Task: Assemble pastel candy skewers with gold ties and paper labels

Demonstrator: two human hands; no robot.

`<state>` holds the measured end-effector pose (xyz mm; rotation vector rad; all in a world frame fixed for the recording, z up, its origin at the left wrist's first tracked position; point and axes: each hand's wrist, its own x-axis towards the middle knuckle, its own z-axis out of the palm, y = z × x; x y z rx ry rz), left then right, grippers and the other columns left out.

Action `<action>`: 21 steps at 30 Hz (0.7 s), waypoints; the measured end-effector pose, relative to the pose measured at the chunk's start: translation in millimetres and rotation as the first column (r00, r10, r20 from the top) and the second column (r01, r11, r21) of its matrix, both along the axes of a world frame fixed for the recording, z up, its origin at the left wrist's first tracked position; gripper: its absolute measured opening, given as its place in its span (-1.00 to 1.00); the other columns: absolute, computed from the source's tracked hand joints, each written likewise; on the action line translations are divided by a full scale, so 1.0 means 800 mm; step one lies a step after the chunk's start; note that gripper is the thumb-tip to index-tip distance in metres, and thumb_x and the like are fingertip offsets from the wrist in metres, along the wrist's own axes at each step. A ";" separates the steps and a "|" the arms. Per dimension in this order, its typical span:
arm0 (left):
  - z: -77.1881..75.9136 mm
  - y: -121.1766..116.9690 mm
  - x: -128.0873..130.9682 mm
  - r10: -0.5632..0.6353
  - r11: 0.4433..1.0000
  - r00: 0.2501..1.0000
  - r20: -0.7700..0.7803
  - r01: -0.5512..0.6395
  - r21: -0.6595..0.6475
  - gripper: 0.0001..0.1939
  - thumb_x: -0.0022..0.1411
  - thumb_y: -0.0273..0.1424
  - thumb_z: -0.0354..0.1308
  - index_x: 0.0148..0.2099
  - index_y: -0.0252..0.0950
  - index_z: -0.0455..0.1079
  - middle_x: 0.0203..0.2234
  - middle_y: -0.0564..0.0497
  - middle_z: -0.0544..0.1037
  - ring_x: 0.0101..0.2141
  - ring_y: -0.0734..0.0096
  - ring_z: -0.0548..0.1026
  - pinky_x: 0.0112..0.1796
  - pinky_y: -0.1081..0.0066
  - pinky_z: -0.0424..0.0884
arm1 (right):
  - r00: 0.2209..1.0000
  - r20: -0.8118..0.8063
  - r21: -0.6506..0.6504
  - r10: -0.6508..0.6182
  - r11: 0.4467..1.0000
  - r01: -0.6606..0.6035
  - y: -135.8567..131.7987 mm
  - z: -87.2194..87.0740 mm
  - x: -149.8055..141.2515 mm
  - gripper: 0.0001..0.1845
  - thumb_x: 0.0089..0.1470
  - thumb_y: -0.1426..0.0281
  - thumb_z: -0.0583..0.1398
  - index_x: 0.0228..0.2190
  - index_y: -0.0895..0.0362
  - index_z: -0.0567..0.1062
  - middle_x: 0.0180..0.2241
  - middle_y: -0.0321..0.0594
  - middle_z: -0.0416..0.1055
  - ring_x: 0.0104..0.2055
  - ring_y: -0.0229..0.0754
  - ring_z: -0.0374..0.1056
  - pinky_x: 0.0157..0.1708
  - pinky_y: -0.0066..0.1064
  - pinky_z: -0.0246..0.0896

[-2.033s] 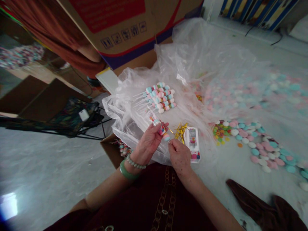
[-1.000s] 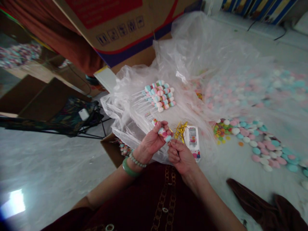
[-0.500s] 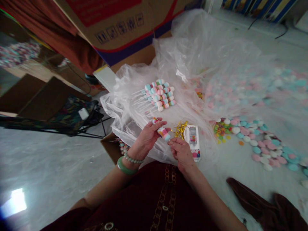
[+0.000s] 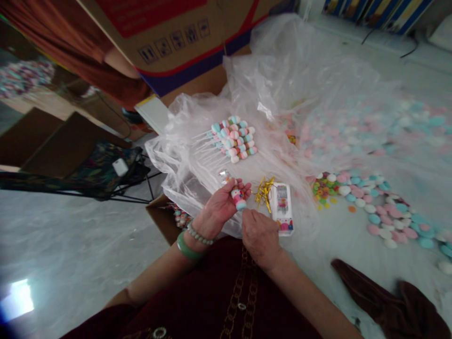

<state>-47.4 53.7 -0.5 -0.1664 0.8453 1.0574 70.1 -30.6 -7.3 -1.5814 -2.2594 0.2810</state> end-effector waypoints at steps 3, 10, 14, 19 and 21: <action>-0.002 -0.001 -0.005 0.029 1.000 0.998 0.063 -0.028 -0.008 -0.77 0.27 -0.43 0.01 -0.44 -0.38 0.34 -0.56 -0.01 0.43 -0.31 0.32 0.52 -0.20 0.29 0.44 | 0.999 -0.042 -0.030 -0.014 0.999 0.013 -0.001 0.000 -0.001 -0.73 0.17 0.48 -0.02 -0.51 0.11 0.37 -0.56 -0.21 0.35 -0.49 -0.23 0.23 -0.48 -0.38 -0.09; -0.004 -0.001 -0.008 0.080 0.993 0.994 0.075 -0.086 0.085 -0.84 0.25 -0.38 0.06 -0.33 -0.36 0.38 -0.47 -0.03 0.48 -0.20 0.29 0.50 -0.14 0.29 0.41 | 0.984 -0.151 -0.072 -0.090 0.994 0.079 0.002 -0.003 -0.001 -0.74 0.18 0.46 0.00 -0.49 0.12 0.40 -0.52 -0.21 0.39 -0.46 -0.22 0.27 -0.49 -0.39 -0.10; -0.006 -0.001 -0.006 0.074 0.991 0.993 0.092 -0.083 0.100 -0.83 0.26 -0.36 0.05 -0.32 -0.35 0.37 -0.47 -0.02 0.48 -0.21 0.30 0.50 -0.15 0.28 0.41 | 0.977 -0.182 -0.102 -0.115 0.990 0.098 0.003 -0.005 0.000 -0.74 0.17 0.45 0.00 -0.49 0.12 0.41 -0.55 -0.22 0.37 -0.47 -0.21 0.27 -0.49 -0.39 -0.09; -0.007 0.002 -0.008 0.104 0.985 0.990 0.093 -0.115 0.128 -0.83 0.27 -0.38 0.02 -0.33 -0.33 0.36 -0.43 -0.01 0.50 -0.19 0.31 0.50 -0.13 0.26 0.41 | 0.978 -0.181 -0.110 -0.107 0.990 0.087 0.005 -0.005 -0.001 -0.74 0.18 0.45 -0.01 -0.47 0.11 0.41 -0.54 -0.23 0.38 -0.47 -0.21 0.28 -0.48 -0.40 -0.07; -0.007 0.002 -0.010 0.085 0.985 0.989 0.118 -0.101 0.140 -0.80 0.27 -0.35 0.02 -0.34 -0.34 0.36 -0.42 -0.03 0.51 -0.16 0.27 0.50 -0.12 0.23 0.41 | 0.982 -0.165 -0.100 -0.091 0.992 0.075 0.004 -0.005 -0.001 -0.74 0.18 0.46 -0.01 -0.48 0.11 0.40 -0.54 -0.23 0.38 -0.47 -0.22 0.28 -0.48 -0.40 -0.07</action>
